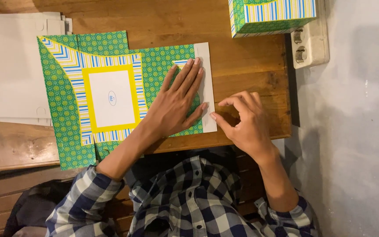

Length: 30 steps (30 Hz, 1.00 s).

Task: Assembling and decorating cardboard boxes by folding templates and applying patterned paper strips.

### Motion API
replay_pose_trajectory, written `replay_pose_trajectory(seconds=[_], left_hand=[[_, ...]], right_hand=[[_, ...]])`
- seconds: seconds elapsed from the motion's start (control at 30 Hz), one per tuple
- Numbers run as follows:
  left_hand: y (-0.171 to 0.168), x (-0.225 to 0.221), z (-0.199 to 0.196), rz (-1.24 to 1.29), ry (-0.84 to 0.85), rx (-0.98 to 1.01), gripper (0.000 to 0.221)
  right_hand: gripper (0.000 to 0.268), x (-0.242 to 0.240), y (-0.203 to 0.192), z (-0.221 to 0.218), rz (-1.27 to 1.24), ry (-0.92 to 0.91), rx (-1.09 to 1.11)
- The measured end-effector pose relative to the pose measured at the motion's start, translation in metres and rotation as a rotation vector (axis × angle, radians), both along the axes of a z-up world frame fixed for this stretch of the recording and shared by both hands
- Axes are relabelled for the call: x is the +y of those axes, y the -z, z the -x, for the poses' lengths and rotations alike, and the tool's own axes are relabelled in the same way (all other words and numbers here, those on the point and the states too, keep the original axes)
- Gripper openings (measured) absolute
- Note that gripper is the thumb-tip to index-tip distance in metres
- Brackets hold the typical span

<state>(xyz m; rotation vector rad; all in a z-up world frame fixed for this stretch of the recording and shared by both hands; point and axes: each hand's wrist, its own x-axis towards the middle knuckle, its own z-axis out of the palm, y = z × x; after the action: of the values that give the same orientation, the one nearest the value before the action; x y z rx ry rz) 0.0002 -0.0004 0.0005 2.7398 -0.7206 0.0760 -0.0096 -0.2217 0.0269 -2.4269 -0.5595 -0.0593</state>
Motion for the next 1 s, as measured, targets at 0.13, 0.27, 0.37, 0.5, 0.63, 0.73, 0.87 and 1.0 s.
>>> replay_pose_trajectory(seconds=[0.13, 0.27, 0.37, 0.5, 0.63, 0.73, 0.87, 1.0], left_hand=[[0.0, 0.001, 0.0, -0.006, 0.001, -0.009, 0.074], [-0.001, 0.0, 0.0, 0.003, 0.003, -0.012, 0.074], [0.0, 0.0, 0.0, 0.001, 0.002, -0.018, 0.074], [0.0, 0.0, 0.0, -0.003, 0.002, -0.014, 0.074], [-0.003, 0.004, -0.001, -0.003, 0.034, -0.034, 0.075], [-0.003, 0.005, 0.001, -0.012, 0.065, -0.072, 0.074], [-0.002, 0.006, 0.0, -0.017, 0.066, -0.099, 0.073], [0.002, 0.001, 0.001, 0.027, 0.01, -0.039, 0.074]], right_hand=[[0.021, -0.002, 0.003, -0.004, -0.032, -0.03, -0.008], [0.023, -0.004, 0.014, -0.017, -0.044, -0.057, -0.049], [0.02, -0.001, 0.022, -0.035, -0.025, -0.071, -0.049], [0.02, 0.001, 0.039, -0.065, -0.029, -0.06, -0.08], [0.021, 0.014, 0.038, -0.095, 0.044, -0.06, -0.084], [0.021, 0.022, 0.025, -0.105, 0.1, -0.022, -0.09], [0.021, 0.023, 0.018, -0.103, 0.087, -0.032, -0.115], [0.022, 0.014, 0.026, -0.076, 0.036, -0.025, -0.018]])
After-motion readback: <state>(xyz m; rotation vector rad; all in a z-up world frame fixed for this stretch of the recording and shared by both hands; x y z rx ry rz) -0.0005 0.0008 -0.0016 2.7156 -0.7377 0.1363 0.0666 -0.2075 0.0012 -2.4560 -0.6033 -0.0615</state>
